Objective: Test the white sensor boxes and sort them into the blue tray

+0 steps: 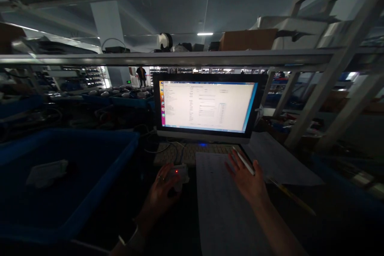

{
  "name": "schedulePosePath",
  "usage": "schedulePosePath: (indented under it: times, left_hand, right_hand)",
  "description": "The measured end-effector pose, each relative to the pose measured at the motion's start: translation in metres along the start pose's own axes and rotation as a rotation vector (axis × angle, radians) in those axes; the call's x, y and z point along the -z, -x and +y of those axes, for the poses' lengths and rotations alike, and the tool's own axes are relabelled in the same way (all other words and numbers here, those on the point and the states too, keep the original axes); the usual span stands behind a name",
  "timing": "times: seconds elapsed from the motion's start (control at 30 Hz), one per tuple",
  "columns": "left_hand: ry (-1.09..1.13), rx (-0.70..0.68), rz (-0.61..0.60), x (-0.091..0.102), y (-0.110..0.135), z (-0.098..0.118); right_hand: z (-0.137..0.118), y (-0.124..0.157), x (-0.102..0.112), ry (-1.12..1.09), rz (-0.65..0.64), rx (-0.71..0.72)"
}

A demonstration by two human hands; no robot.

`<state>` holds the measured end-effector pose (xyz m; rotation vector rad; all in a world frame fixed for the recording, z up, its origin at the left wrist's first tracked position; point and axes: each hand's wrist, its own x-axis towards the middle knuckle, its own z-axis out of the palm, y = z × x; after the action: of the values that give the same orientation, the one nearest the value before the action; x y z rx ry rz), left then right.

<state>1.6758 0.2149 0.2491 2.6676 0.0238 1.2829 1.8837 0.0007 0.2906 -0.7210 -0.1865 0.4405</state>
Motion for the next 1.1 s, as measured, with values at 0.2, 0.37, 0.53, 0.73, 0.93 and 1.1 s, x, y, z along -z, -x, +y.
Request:
schedulePosePath:
  times: [0.2, 0.37, 0.53, 0.73, 0.93, 1.1]
  left_hand:
    - [0.022, 0.018, -0.003, 0.001, 0.000, 0.001]
    - [0.018, 0.007, -0.009, 0.002, -0.001, 0.001]
    - [0.022, 0.006, -0.005, 0.001, 0.000, -0.001]
    - [0.065, -0.004, -0.025, 0.005, -0.002, 0.001]
    - [0.074, 0.005, -0.027, 0.006, -0.002, 0.005]
    - [0.096, 0.018, -0.034, 0.005, -0.001, 0.004]
  right_hand:
    - [-0.005, 0.000, 0.007, -0.115, 0.033, -0.087]
    - [-0.009, 0.001, 0.004, -0.090, 0.099, -0.037]
    - [-0.009, 0.004, -0.004, -0.031, 0.117, -0.013]
    - [-0.009, 0.007, -0.010, 0.012, 0.098, 0.003]
    - [-0.006, 0.008, -0.011, 0.046, 0.005, -0.006]
    - [-0.003, 0.007, -0.007, 0.061, -0.035, 0.039]
